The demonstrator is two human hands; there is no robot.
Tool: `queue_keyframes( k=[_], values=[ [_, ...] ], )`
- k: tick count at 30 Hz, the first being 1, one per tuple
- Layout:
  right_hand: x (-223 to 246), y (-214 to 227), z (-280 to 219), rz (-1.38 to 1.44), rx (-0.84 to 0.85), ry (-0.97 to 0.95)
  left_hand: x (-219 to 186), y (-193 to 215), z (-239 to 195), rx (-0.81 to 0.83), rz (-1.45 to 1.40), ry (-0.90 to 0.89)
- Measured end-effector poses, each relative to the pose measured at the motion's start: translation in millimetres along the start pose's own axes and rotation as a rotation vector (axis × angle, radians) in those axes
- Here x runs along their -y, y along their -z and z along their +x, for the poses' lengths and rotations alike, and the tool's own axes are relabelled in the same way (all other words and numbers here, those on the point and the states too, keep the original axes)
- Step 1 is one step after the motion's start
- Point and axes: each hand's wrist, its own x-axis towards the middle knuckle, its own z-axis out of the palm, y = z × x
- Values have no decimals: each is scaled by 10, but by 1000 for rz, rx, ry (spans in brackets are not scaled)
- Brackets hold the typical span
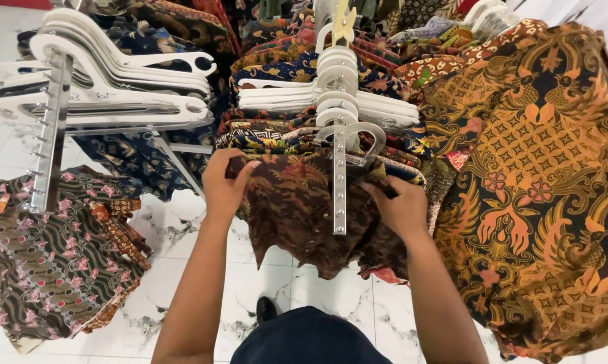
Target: Selecting a batik shirt from a rack, removing it from the hanger, buttoning the front buttons, and hanging it back up.
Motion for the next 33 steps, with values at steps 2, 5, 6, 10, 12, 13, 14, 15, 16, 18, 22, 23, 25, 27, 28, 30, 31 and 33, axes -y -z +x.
queue_keyframes(
  k=[2, 5, 6, 10, 12, 13, 14, 15, 16, 18, 22, 23, 25, 27, 28, 30, 31, 33],
  values=[
    [159, 119, 65, 58, 82, -43, 24, -23, -10, -8, -16, 33],
    [340, 174, 72, 121, 60, -35, 89, -37, -19, -22, 18, 54],
    [347, 197, 82, 121, 65, -33, 67, -41, -6, -24, 21, 58],
    [138, 111, 101, 220, 60, 30, -28, -37, 69, 4, 24, 32],
    [54, 64, 107, 209, 47, 22, -50, -42, 109, 15, 4, 13],
    [83, 74, 110, 188, 54, -7, -45, -45, 125, 18, 6, 13],
    [115, 67, 92, 170, 65, -38, -38, -24, 120, 23, 12, 16],
    [1, 27, 155, 169, 69, -30, -11, -19, 107, 14, 15, 18],
    [-115, -14, 202, 117, 68, -5, 17, -14, 98, 14, 24, 19],
    [-119, -17, 254, 63, 63, 19, 85, 13, 62, 15, 31, 19],
    [416, 247, 219, -22, 212, 17, 172, 64, -61, 42, 31, 96],
    [584, 336, 206, -51, 277, -8, 176, 82, -89, 40, 40, 133],
    [534, 344, 251, -89, 298, -4, 197, 70, -100, 47, 34, 150],
    [511, 355, 284, -128, 317, 1, 217, 76, -104, 53, 27, 166],
    [504, 352, 290, -153, 324, 10, 232, 86, -108, 55, 43, 170],
    [470, 334, 316, -177, 329, 17, 266, 114, -108, 59, 59, 172],
    [442, 318, 338, -229, 349, 3, 285, 132, -101, 86, 73, 182],
    [425, 271, 371, -281, 371, -14, 318, 194, -110, 117, 87, 192]
  ],
)
